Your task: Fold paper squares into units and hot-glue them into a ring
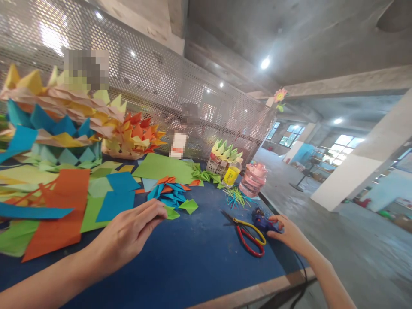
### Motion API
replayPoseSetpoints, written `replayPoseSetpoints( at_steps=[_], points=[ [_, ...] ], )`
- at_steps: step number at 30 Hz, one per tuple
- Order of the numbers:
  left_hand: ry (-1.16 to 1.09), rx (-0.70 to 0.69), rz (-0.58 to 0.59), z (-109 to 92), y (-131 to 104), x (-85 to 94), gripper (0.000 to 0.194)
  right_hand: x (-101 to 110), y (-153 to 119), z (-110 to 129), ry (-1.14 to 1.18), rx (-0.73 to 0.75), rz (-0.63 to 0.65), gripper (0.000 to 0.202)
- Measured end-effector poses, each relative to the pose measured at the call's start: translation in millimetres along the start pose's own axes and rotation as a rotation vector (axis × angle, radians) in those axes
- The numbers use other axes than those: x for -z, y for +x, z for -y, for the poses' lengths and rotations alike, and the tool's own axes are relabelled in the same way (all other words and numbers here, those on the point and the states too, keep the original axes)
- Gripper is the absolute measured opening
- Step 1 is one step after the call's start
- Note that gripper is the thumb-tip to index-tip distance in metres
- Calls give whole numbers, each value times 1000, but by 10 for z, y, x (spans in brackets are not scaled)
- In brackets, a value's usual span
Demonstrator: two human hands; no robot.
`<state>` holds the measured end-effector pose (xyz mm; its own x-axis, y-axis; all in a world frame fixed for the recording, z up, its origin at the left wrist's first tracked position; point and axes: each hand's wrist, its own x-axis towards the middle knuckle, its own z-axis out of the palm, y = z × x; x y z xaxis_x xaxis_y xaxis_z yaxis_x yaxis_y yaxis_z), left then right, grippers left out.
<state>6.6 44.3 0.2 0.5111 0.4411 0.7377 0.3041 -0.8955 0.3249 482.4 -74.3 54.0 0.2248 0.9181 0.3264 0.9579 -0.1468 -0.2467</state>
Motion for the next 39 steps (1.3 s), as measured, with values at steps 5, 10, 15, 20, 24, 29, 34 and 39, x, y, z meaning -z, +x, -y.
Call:
replayPoseSetpoints(
  at_steps=[5, 10, 15, 20, 24, 29, 34, 39],
  points=[
    [-10, -3, 18, -4, 5, -7, 12, 155, 15, 400, 72, 38, -83, 38],
    [-19, 34, 29, -21, 9, 15, 12, -127, 133, 1436, 209, 270, 50, 22],
    [-33, 93, 48, 10, 35, 39, 12, -553, 446, 2204, 229, 479, 241, 37],
    [-55, 156, 62, 24, 59, 72, 15, -820, 765, 2317, 206, 527, 348, 46],
    [-84, 176, 50, 27, 67, 74, 14, -946, 765, 2276, 226, 517, 337, 38],
    [-90, 214, 53, 33, 75, 56, 12, -1017, 681, 2250, 294, 477, 264, 9],
    [-95, 222, 53, 25, 66, 48, 13, -913, 629, 2299, 431, 431, 125, 5],
    [-92, 265, 74, 27, 70, 38, 10, -823, 476, 2439, 590, 488, 139, 16]
  ],
)
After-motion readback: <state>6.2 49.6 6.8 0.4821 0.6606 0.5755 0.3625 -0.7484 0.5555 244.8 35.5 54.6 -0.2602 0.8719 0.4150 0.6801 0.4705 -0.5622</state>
